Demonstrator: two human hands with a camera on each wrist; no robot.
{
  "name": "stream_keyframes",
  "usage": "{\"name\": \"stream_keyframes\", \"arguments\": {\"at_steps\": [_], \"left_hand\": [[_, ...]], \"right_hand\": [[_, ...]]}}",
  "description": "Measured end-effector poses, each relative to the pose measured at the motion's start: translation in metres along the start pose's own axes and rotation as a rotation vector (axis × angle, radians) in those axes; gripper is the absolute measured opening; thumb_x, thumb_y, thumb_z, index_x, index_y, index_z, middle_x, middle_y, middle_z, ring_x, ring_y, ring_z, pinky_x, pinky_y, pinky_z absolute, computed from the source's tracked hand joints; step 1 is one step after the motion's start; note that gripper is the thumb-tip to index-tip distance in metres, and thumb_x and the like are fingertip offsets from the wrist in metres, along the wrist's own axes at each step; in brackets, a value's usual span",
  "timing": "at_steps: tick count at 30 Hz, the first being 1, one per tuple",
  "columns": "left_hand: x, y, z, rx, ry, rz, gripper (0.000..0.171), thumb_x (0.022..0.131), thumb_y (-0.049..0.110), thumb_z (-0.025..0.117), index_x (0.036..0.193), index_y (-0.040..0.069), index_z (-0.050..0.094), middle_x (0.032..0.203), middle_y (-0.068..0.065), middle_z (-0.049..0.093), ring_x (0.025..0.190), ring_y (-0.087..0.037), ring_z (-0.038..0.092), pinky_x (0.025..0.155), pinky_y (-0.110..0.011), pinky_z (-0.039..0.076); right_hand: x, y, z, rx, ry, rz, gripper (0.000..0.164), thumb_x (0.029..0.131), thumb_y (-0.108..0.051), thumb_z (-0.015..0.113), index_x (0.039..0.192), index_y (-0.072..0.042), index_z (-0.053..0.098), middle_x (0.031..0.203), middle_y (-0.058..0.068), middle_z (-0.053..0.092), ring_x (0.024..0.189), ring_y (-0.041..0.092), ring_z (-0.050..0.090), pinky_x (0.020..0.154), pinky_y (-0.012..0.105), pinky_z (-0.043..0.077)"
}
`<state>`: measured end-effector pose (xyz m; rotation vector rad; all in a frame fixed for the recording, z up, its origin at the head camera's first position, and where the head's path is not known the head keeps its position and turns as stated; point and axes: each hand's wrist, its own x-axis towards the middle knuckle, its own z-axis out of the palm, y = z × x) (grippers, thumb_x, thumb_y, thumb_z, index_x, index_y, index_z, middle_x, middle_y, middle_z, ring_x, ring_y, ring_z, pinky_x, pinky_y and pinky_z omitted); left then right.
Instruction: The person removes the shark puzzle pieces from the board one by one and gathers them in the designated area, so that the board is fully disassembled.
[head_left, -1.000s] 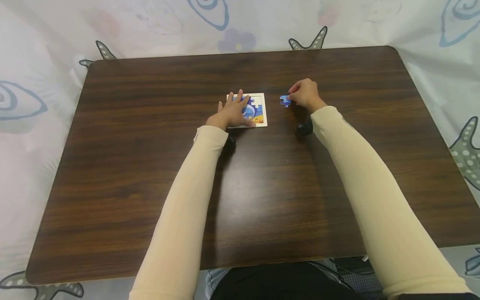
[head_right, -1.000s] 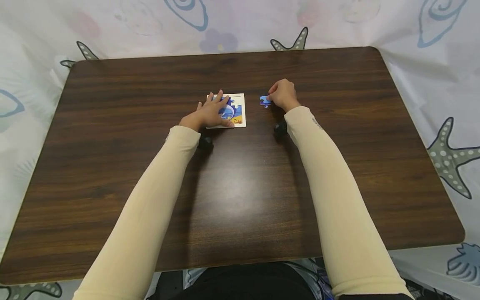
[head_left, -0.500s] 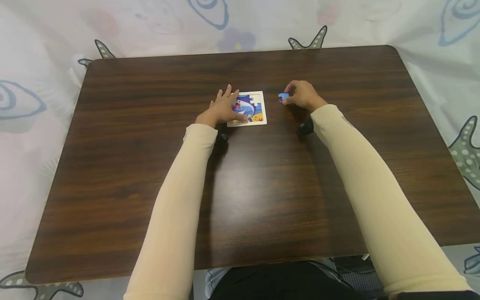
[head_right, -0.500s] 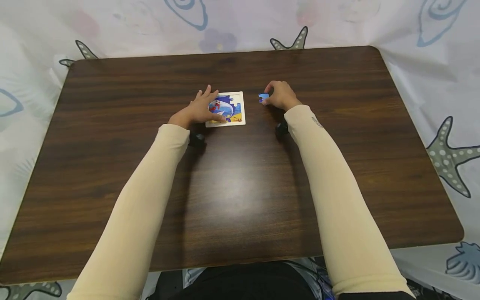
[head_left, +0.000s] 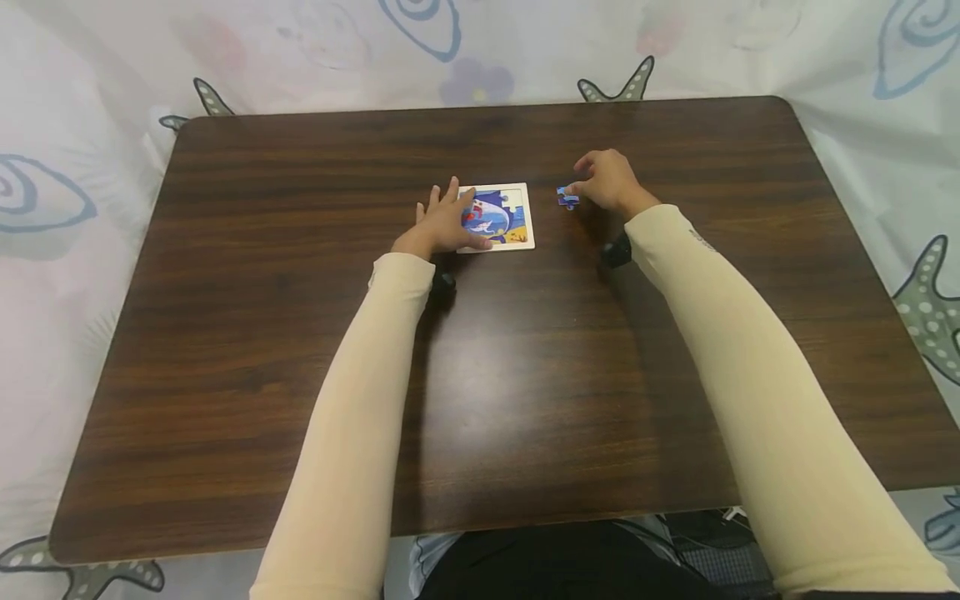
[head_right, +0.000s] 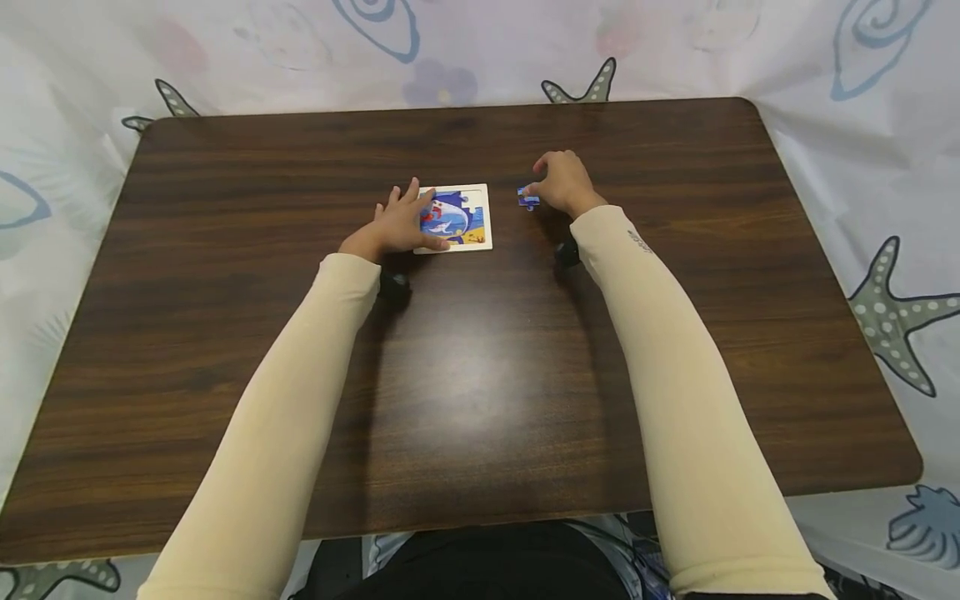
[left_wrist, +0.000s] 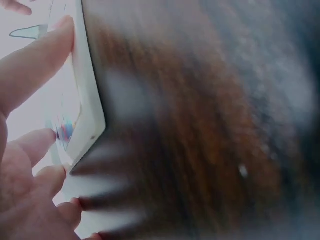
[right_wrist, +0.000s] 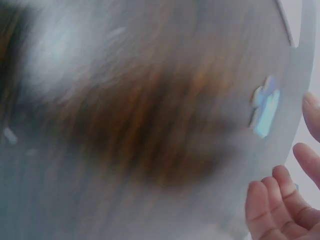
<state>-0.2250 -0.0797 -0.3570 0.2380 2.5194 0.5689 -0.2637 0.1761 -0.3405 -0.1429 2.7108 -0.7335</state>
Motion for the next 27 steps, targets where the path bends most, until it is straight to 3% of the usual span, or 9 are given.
{"name": "stream_keyframes", "arguments": {"at_steps": [6, 11, 14, 20, 27], "left_hand": [[-0.002, 0.003, -0.002, 0.003, -0.017, -0.019, 0.095, 0.086, 0.045, 0.065, 0.154, 0.024, 0.002, 0.16, -0.004, -0.021, 0.148, -0.033, -0.021, 0.119, -0.055, -0.011], [0.001, 0.007, -0.001, 0.017, -0.03, -0.026, 0.095, 0.087, 0.047, 0.063, 0.154, 0.026, 0.0, 0.159, -0.003, -0.023, 0.148, -0.034, -0.021, 0.119, -0.055, -0.01], [0.002, 0.008, 0.0, 0.037, -0.042, -0.034, 0.094, 0.087, 0.048, 0.062, 0.154, 0.027, -0.001, 0.159, -0.002, -0.024, 0.148, -0.034, -0.022, 0.119, -0.056, -0.011], [0.002, 0.009, 0.001, 0.066, -0.051, -0.02, 0.094, 0.087, 0.05, 0.061, 0.153, 0.028, -0.002, 0.159, 0.003, -0.024, 0.147, -0.033, -0.022, 0.115, -0.063, -0.012], [-0.002, 0.008, 0.0, 0.075, -0.047, -0.002, 0.091, 0.09, 0.05, 0.058, 0.154, 0.025, -0.001, 0.16, 0.001, -0.021, 0.148, -0.034, -0.021, 0.115, -0.064, -0.01]], "right_hand": [[0.004, -0.032, 0.009, 0.003, 0.033, -0.067, 0.041, 0.093, -0.018, 0.059, 0.128, 0.003, 0.054, 0.13, 0.021, 0.055, 0.118, 0.031, 0.051, 0.104, 0.042, 0.043], [0.006, -0.054, 0.021, -0.026, 0.003, -0.164, 0.037, 0.093, -0.016, 0.059, 0.122, 0.006, 0.058, 0.121, 0.022, 0.06, 0.108, 0.03, 0.053, 0.098, 0.041, 0.046], [0.008, -0.064, 0.028, -0.053, -0.031, -0.195, 0.039, 0.093, -0.017, 0.059, 0.123, 0.008, 0.058, 0.124, 0.023, 0.06, 0.113, 0.032, 0.055, 0.103, 0.041, 0.045], [0.012, -0.075, 0.041, -0.127, -0.073, -0.188, 0.041, 0.092, -0.018, 0.061, 0.123, 0.009, 0.058, 0.127, 0.024, 0.059, 0.118, 0.035, 0.055, 0.105, 0.042, 0.044], [0.011, -0.081, 0.057, -0.228, -0.055, -0.164, 0.038, 0.092, -0.024, 0.063, 0.11, 0.01, 0.065, 0.11, 0.021, 0.061, 0.106, 0.028, 0.049, 0.103, 0.04, 0.043]]}}
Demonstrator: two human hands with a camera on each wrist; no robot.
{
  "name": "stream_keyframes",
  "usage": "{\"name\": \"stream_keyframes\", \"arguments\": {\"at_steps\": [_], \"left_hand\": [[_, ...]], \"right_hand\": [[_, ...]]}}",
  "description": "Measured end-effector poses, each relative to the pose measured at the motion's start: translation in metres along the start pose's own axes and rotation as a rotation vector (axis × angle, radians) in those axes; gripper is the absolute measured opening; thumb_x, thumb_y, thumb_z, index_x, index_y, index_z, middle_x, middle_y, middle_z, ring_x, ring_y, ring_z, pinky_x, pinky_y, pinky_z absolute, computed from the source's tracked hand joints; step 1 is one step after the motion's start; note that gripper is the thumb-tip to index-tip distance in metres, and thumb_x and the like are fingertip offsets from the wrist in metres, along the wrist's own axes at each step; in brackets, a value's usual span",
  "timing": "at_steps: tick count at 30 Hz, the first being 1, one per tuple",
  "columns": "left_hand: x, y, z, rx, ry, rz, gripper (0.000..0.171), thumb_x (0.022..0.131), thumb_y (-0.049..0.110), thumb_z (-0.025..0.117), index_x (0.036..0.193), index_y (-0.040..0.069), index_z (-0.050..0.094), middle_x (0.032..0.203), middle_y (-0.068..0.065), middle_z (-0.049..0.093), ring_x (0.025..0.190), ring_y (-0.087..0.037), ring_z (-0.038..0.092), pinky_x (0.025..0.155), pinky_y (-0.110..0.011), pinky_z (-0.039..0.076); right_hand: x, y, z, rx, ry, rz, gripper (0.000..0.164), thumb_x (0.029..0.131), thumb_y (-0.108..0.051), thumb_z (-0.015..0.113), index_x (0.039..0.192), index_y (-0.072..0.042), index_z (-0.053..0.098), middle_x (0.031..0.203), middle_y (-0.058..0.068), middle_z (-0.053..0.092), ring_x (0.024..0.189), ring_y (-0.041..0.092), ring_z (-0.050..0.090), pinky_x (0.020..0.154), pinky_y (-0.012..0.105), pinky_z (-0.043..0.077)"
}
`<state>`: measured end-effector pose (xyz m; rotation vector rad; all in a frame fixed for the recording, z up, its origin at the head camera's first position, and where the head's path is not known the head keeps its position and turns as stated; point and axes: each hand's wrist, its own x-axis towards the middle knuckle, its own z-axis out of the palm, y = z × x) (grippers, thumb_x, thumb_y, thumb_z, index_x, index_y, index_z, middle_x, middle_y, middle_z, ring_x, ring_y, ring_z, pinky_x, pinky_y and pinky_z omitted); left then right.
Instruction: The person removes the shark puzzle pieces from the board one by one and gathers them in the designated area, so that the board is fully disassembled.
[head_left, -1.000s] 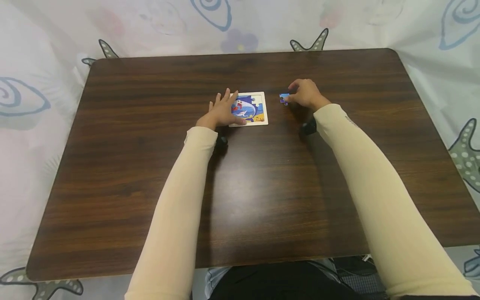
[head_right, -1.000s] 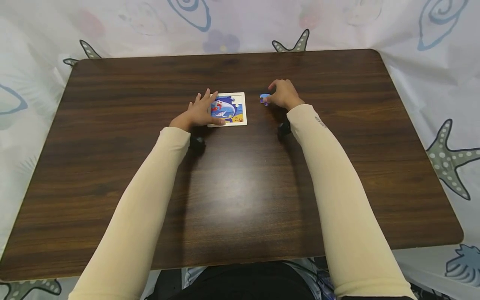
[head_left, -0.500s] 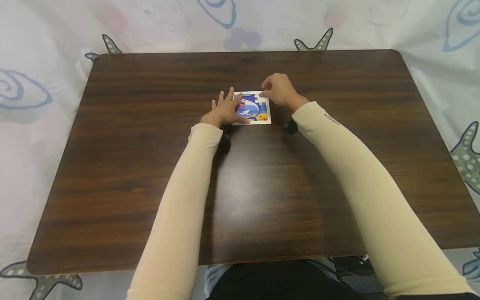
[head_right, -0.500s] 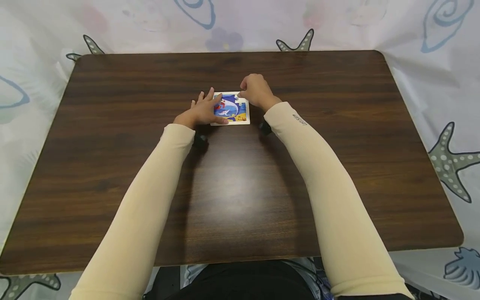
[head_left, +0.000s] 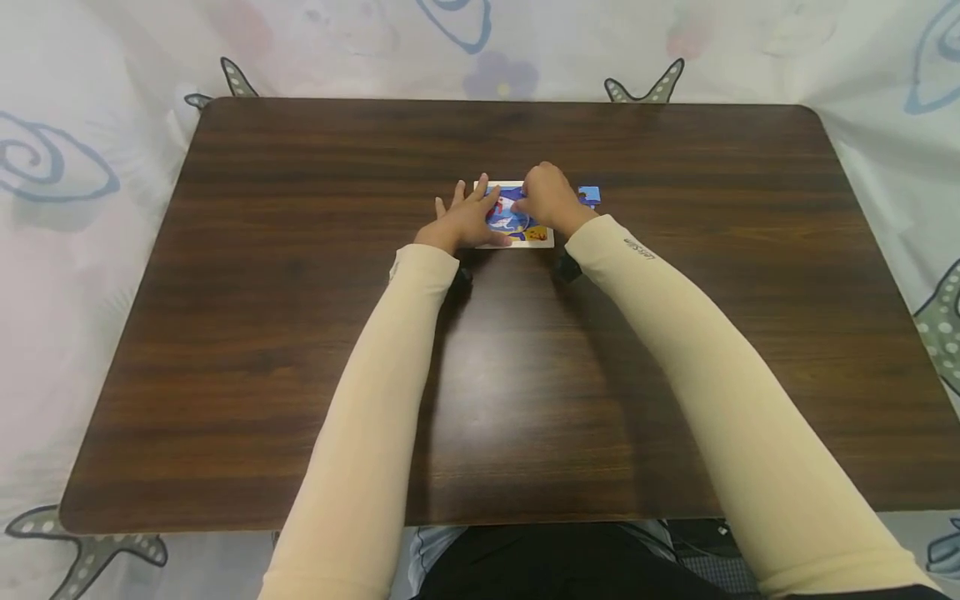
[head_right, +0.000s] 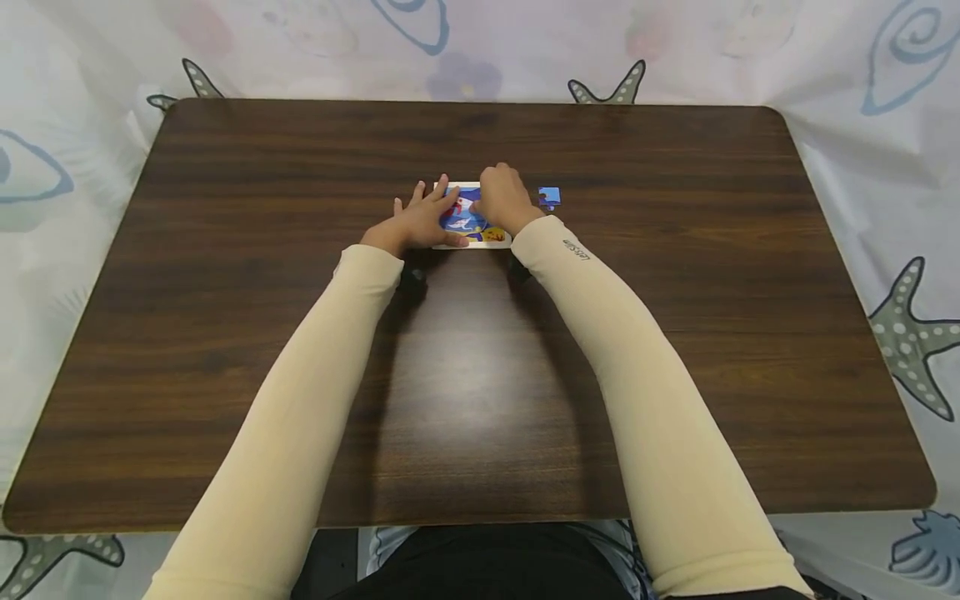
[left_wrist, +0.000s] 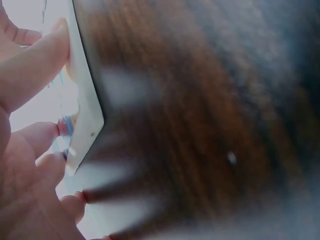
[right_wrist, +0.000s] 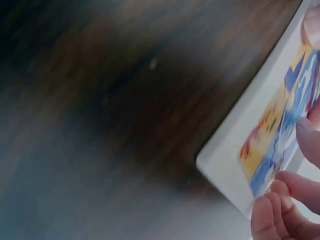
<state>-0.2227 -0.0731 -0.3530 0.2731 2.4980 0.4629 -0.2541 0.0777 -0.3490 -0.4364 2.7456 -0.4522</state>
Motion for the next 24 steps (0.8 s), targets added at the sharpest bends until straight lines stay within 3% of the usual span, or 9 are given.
{"name": "stream_keyframes", "arguments": {"at_steps": [3, 6, 10, 18, 24], "left_hand": [[0.0, 0.0, 0.002, 0.02, 0.004, 0.011, 0.091, 0.09, 0.052, 0.056, 0.154, 0.025, -0.003, 0.16, -0.001, -0.022, 0.147, -0.035, -0.021, 0.115, -0.065, -0.009], [0.001, -0.001, 0.003, 0.037, -0.001, 0.012, 0.09, 0.091, 0.053, 0.053, 0.154, 0.024, -0.003, 0.159, -0.002, -0.023, 0.147, -0.035, -0.021, 0.115, -0.065, -0.009], [0.002, -0.001, 0.002, 0.045, -0.011, 0.008, 0.089, 0.091, 0.054, 0.052, 0.153, 0.025, -0.004, 0.159, -0.001, -0.024, 0.147, -0.035, -0.022, 0.115, -0.064, -0.01], [0.003, -0.002, 0.002, 0.038, -0.007, -0.005, 0.089, 0.09, 0.057, 0.051, 0.153, 0.026, -0.004, 0.159, 0.0, -0.024, 0.147, -0.033, -0.023, 0.115, -0.063, -0.012], [0.004, -0.002, 0.004, 0.031, -0.005, -0.016, 0.091, 0.09, 0.056, 0.052, 0.153, 0.024, -0.006, 0.159, 0.001, -0.024, 0.148, -0.032, -0.023, 0.116, -0.062, -0.012]], "right_hand": [[0.001, -0.001, 0.004, 0.014, 0.031, 0.007, 0.04, 0.092, -0.025, 0.062, 0.11, 0.01, 0.066, 0.106, 0.021, 0.062, 0.102, 0.026, 0.047, 0.1, 0.039, 0.043], [0.003, -0.002, 0.004, 0.055, 0.026, 0.034, 0.044, 0.092, -0.026, 0.063, 0.116, 0.01, 0.062, 0.115, 0.022, 0.06, 0.11, 0.028, 0.049, 0.104, 0.039, 0.042], [0.007, -0.002, 0.002, 0.154, -0.014, 0.126, 0.05, 0.09, -0.026, 0.064, 0.127, 0.007, 0.055, 0.133, 0.02, 0.052, 0.124, 0.03, 0.048, 0.11, 0.038, 0.039], [0.01, -0.004, 0.001, 0.284, -0.021, 0.245, 0.051, 0.09, -0.027, 0.064, 0.13, 0.002, 0.051, 0.137, 0.016, 0.047, 0.124, 0.028, 0.048, 0.108, 0.035, 0.043], [0.011, -0.004, 0.004, 0.324, 0.049, 0.244, 0.044, 0.091, -0.021, 0.063, 0.128, 0.0, 0.053, 0.135, 0.015, 0.05, 0.124, 0.027, 0.047, 0.109, 0.036, 0.039]]}}
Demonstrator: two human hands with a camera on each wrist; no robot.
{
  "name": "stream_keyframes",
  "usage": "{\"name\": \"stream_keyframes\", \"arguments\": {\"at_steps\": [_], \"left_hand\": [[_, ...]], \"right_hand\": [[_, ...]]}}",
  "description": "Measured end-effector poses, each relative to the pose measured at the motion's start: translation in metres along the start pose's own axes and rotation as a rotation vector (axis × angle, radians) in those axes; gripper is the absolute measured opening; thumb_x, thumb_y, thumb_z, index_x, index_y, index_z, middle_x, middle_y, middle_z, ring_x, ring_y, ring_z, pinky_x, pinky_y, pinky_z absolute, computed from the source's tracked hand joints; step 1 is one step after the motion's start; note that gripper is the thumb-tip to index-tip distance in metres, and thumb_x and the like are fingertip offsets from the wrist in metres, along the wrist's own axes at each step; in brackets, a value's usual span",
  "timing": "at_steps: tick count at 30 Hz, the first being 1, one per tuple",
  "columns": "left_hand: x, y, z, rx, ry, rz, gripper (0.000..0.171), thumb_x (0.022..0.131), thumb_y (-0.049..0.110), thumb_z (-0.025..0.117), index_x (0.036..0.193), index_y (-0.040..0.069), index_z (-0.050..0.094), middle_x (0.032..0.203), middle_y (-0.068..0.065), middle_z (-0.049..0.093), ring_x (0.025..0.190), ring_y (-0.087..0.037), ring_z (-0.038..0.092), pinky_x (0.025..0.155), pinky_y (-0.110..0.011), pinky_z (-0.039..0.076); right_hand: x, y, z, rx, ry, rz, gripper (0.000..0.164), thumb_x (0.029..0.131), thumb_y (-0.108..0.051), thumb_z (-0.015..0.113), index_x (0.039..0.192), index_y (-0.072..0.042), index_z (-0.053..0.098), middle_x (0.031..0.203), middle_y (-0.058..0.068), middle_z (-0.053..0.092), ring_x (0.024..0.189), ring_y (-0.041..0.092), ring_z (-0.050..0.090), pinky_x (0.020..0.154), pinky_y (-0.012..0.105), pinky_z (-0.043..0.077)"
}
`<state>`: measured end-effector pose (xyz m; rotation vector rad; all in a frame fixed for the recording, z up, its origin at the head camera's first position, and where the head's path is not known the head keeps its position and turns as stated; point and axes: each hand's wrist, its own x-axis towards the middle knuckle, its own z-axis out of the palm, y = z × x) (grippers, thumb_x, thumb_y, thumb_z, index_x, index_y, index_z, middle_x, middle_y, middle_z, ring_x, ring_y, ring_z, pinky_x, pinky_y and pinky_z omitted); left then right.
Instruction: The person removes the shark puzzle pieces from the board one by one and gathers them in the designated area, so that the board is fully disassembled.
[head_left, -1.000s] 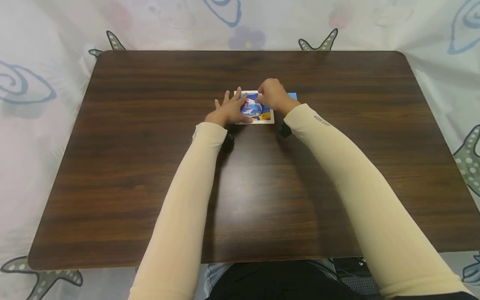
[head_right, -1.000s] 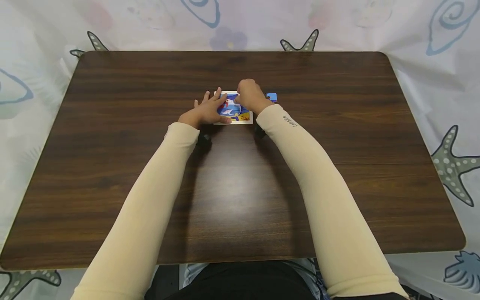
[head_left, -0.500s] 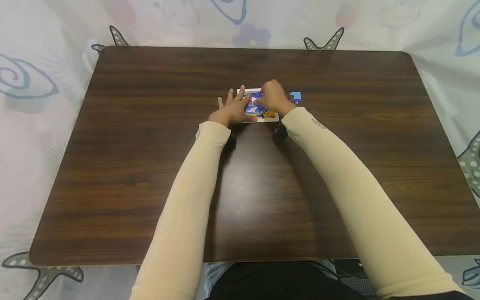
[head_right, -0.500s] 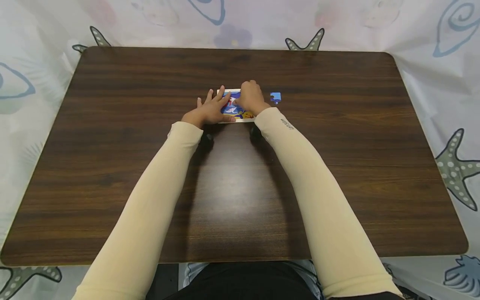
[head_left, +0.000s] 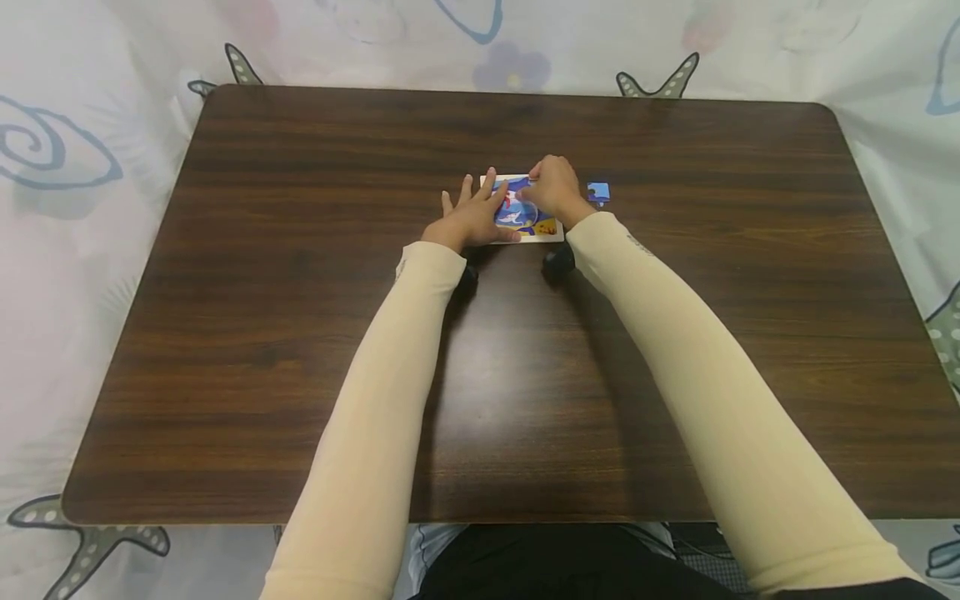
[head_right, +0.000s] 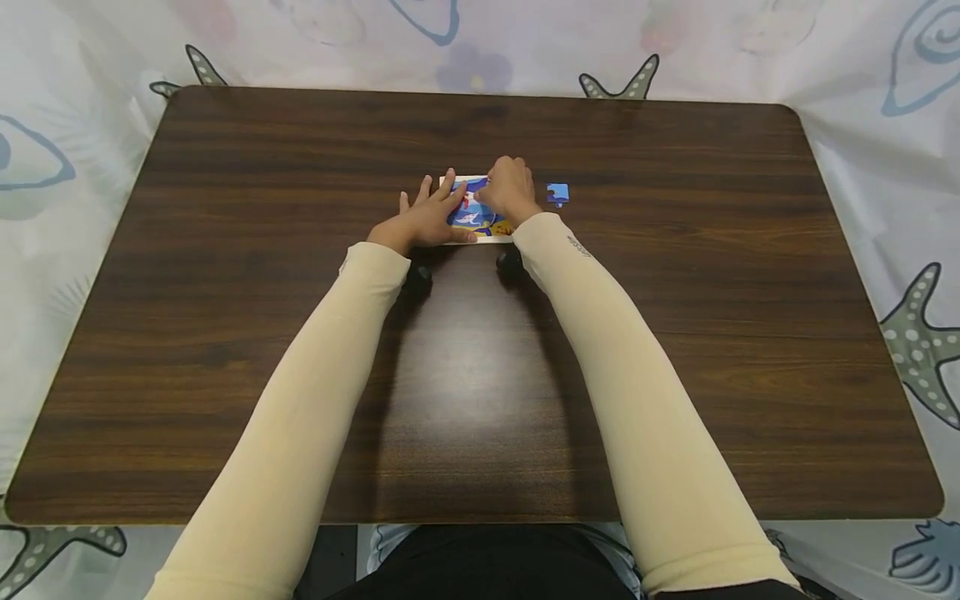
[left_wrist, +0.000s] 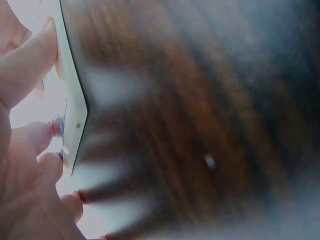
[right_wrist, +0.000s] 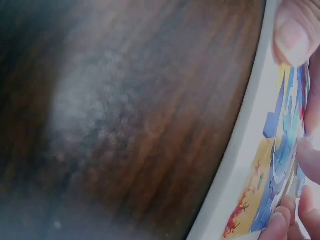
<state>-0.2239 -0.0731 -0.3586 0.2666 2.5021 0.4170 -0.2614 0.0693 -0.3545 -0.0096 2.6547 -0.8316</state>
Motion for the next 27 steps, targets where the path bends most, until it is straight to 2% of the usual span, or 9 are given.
{"name": "stream_keyframes", "arguments": {"at_steps": [3, 5, 8, 11, 14, 17, 21, 27], "left_hand": [[0.001, 0.001, 0.001, -0.01, 0.003, -0.002, 0.094, 0.09, 0.056, 0.053, 0.153, 0.021, -0.008, 0.159, 0.001, -0.024, 0.148, -0.031, -0.022, 0.116, -0.061, -0.012], [0.001, 0.002, 0.001, -0.016, 0.005, 0.0, 0.096, 0.089, 0.055, 0.053, 0.153, 0.019, -0.009, 0.159, 0.001, -0.024, 0.148, -0.03, -0.022, 0.116, -0.061, -0.012], [0.002, 0.003, 0.002, -0.024, 0.004, 0.005, 0.097, 0.089, 0.056, 0.054, 0.153, 0.019, -0.009, 0.159, 0.001, -0.023, 0.148, -0.03, -0.022, 0.116, -0.061, -0.012], [0.002, 0.003, 0.002, -0.022, 0.005, 0.007, 0.097, 0.089, 0.055, 0.054, 0.153, 0.019, -0.009, 0.159, 0.001, -0.024, 0.148, -0.031, -0.022, 0.116, -0.061, -0.012], [0.0, 0.002, 0.001, -0.021, 0.009, 0.008, 0.096, 0.089, 0.055, 0.054, 0.153, 0.019, -0.009, 0.159, 0.002, -0.024, 0.148, -0.03, -0.023, 0.116, -0.061, -0.012], [-0.001, 0.002, 0.0, -0.024, 0.014, 0.01, 0.096, 0.09, 0.054, 0.054, 0.153, 0.019, -0.009, 0.159, 0.002, -0.024, 0.148, -0.03, -0.023, 0.116, -0.062, -0.012], [-0.001, 0.001, 0.001, -0.027, 0.016, 0.011, 0.096, 0.09, 0.054, 0.055, 0.153, 0.019, -0.009, 0.159, 0.003, -0.025, 0.148, -0.03, -0.023, 0.116, -0.061, -0.013], [0.001, 0.003, 0.001, -0.035, 0.013, 0.011, 0.096, 0.089, 0.053, 0.055, 0.153, 0.019, -0.008, 0.159, 0.003, -0.023, 0.148, -0.03, -0.023, 0.116, -0.061, -0.013]], "right_hand": [[0.0, 0.003, 0.001, 0.043, 0.05, -0.027, 0.039, 0.091, -0.017, 0.062, 0.125, -0.002, 0.052, 0.125, 0.014, 0.056, 0.114, 0.024, 0.052, 0.104, 0.035, 0.043], [0.0, 0.006, 0.002, 0.08, 0.082, -0.049, 0.036, 0.092, -0.015, 0.06, 0.125, -0.003, 0.053, 0.116, 0.012, 0.057, 0.104, 0.021, 0.053, 0.095, 0.032, 0.046], [-0.002, 0.01, 0.0, 0.127, 0.123, -0.091, 0.031, 0.094, -0.014, 0.056, 0.124, -0.005, 0.056, 0.104, 0.008, 0.056, 0.09, 0.016, 0.049, 0.08, 0.024, 0.044], [-0.003, 0.015, -0.007, 0.157, 0.173, -0.129, 0.027, 0.096, -0.013, 0.053, 0.12, -0.004, 0.06, 0.098, 0.008, 0.059, 0.079, 0.011, 0.047, 0.067, 0.018, 0.038], [-0.004, 0.021, -0.021, 0.191, 0.203, -0.127, 0.025, 0.096, -0.012, 0.052, 0.117, -0.002, 0.061, 0.092, 0.006, 0.062, 0.069, 0.005, 0.05, 0.061, 0.013, 0.041], [-0.004, 0.033, -0.04, 0.267, 0.2, -0.085, 0.026, 0.095, -0.011, 0.054, 0.117, 0.002, 0.06, 0.079, -0.002, 0.061, 0.059, 0.0, 0.054, 0.057, 0.011, 0.047], [-0.006, 0.061, -0.068, 0.368, 0.175, -0.004, 0.028, 0.094, -0.01, 0.056, 0.118, 0.005, 0.057, 0.067, -0.011, 0.054, 0.052, -0.001, 0.054, 0.055, 0.012, 0.05], [-0.012, 0.109, -0.095, 0.353, 0.156, 0.099, 0.028, 0.094, -0.01, 0.054, 0.117, 0.007, 0.055, 0.061, -0.015, 0.052, 0.051, -0.003, 0.054, 0.052, 0.011, 0.049]]}}
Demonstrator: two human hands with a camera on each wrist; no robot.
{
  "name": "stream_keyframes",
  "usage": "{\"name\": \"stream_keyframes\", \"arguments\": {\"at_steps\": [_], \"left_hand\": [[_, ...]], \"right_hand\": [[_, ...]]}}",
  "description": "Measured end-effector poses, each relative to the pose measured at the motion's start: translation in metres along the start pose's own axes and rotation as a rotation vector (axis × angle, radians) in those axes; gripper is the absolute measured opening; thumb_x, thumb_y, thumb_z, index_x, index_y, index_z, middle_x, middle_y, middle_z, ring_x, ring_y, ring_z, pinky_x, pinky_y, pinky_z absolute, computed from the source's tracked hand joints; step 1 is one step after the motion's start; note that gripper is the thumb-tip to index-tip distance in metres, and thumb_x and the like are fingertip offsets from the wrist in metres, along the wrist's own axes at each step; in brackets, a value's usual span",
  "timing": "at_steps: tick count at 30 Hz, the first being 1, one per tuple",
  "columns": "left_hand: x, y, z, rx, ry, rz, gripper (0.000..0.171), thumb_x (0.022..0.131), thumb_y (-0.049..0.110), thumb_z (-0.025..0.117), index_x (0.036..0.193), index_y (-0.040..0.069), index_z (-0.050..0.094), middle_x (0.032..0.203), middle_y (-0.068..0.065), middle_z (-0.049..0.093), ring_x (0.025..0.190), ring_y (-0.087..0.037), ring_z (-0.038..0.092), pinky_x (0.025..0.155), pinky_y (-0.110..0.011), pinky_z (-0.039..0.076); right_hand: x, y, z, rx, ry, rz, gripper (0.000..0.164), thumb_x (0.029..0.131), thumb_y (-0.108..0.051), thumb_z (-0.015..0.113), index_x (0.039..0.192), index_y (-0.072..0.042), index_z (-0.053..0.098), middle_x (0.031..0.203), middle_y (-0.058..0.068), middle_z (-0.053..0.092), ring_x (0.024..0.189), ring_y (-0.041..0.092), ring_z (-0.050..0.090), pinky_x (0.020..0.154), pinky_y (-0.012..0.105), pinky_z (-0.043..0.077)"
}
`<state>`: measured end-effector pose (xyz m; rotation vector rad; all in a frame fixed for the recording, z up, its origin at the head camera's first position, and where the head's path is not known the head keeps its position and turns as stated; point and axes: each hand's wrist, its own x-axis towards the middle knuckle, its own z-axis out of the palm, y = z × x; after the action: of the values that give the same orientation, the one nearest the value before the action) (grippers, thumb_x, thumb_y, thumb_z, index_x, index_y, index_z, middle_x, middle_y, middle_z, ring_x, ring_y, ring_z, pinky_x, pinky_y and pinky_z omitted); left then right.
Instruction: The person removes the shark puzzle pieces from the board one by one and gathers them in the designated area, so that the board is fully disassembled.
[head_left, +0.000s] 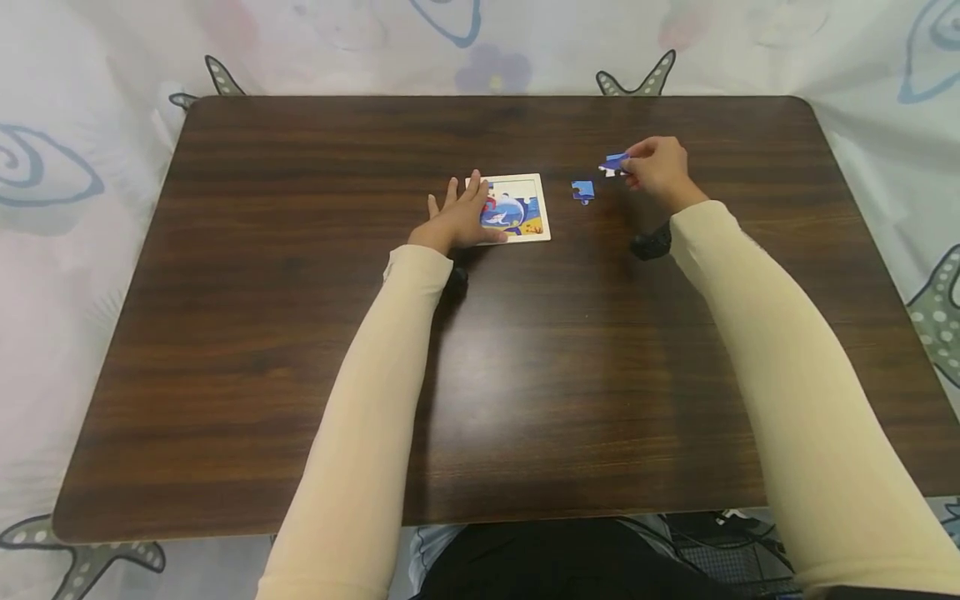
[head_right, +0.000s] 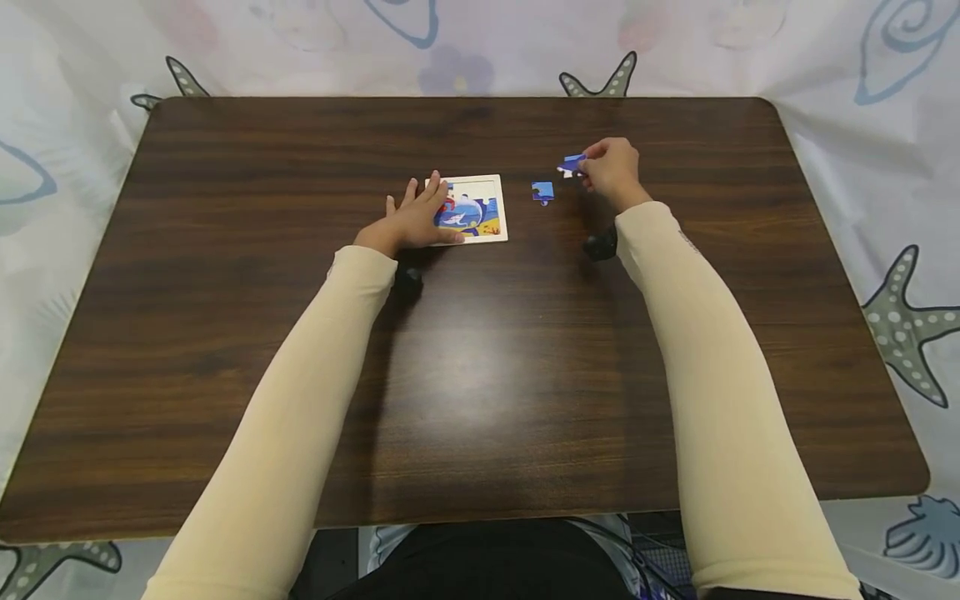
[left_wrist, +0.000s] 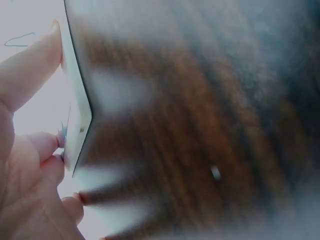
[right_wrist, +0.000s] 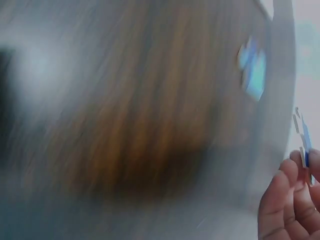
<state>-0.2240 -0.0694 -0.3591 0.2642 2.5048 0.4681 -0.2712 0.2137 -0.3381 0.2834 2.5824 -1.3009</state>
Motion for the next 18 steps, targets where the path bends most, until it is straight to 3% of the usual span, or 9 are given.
{"name": "stream_keyframes", "arguments": {"at_steps": [7, 12, 18], "left_hand": [[0.0, -0.004, 0.001, 0.003, 0.002, -0.004, 0.096, 0.089, 0.053, 0.055, 0.154, 0.019, -0.008, 0.159, 0.002, -0.023, 0.148, -0.03, -0.022, 0.116, -0.06, -0.013], [-0.002, -0.004, 0.001, 0.003, 0.0, -0.005, 0.096, 0.089, 0.054, 0.055, 0.153, 0.019, -0.008, 0.159, 0.002, -0.023, 0.148, -0.03, -0.022, 0.116, -0.06, -0.013], [-0.005, -0.003, 0.0, -0.005, -0.002, -0.007, 0.097, 0.089, 0.054, 0.055, 0.153, 0.02, -0.009, 0.159, 0.003, -0.025, 0.148, -0.029, -0.023, 0.116, -0.06, -0.014]], "right_hand": [[0.003, 0.025, -0.009, -0.098, -0.046, 0.097, 0.03, 0.094, -0.013, 0.055, 0.119, 0.004, 0.055, 0.063, -0.014, 0.052, 0.055, -0.001, 0.052, 0.052, 0.011, 0.049], [0.004, 0.029, -0.006, -0.202, -0.053, 0.077, 0.036, 0.094, -0.018, 0.057, 0.122, 0.005, 0.054, 0.083, -0.003, 0.054, 0.061, 0.001, 0.05, 0.052, 0.009, 0.047], [0.004, 0.028, -0.004, -0.32, -0.044, 0.04, 0.032, 0.091, -0.019, 0.061, 0.112, 0.005, 0.058, 0.098, 0.009, 0.055, 0.053, 0.0, 0.047, 0.048, 0.011, 0.044]]}}
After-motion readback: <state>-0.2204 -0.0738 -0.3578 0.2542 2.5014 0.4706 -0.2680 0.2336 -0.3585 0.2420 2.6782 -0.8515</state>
